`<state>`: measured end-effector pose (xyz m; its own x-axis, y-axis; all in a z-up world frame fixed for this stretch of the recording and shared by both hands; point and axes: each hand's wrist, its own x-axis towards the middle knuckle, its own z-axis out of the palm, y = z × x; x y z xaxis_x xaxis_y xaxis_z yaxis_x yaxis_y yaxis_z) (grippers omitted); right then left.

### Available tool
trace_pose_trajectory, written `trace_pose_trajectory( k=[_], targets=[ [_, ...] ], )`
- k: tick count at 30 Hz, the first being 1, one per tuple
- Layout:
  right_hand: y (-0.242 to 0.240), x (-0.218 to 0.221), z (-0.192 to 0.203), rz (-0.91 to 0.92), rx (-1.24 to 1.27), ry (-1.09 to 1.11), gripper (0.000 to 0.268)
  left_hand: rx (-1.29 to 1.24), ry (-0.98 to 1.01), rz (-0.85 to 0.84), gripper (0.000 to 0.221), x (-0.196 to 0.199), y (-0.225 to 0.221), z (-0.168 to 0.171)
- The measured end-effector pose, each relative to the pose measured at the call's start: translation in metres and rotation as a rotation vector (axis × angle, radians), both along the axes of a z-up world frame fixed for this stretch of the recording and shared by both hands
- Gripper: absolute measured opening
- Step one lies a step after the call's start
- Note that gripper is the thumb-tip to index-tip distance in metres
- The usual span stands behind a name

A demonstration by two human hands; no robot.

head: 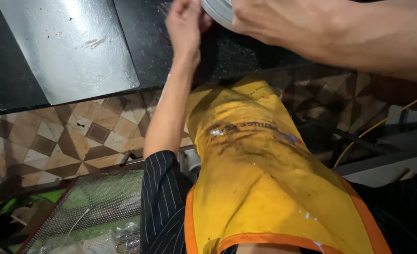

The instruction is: The person spreads white frosting over round cake layers on a turntable using a spatula, rotating the turntable to smooth the coating. They then wrap plastic film around a frosted cake and continue smoothing frosting on another cake layer.

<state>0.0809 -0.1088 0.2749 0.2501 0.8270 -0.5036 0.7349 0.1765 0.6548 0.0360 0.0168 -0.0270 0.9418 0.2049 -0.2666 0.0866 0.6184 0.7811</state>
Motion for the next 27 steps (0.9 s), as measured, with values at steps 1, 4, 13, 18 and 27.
trace_pose_trajectory(
  k=[1, 4, 13, 18, 27],
  targets=[
    [0.000, 0.000, 0.000, 0.002, -0.004, -0.002, 0.025, -0.013, 0.025, 0.047, 0.020, 0.000, 0.005, 0.014],
    [-0.001, -0.002, 0.000, -0.002, -0.018, -0.008, 0.025, 0.006, 0.048, 0.059, 0.018, -0.014, -0.022, 0.021],
    [-0.016, -0.012, -0.003, 0.002, -0.078, -0.008, 0.024, 0.038, 0.069, 0.092, 0.016, 0.001, 0.017, 0.031],
    [-0.048, -0.003, -0.028, -0.003, -0.111, -0.017, 0.024, 0.104, 0.054, 0.034, 0.015, -0.014, -0.035, -0.017],
    [-0.033, -0.010, 0.001, 0.002, -0.173, -0.024, 0.024, 0.011, 0.066, 0.155, 0.014, -0.010, -0.015, 0.026]
  ],
)
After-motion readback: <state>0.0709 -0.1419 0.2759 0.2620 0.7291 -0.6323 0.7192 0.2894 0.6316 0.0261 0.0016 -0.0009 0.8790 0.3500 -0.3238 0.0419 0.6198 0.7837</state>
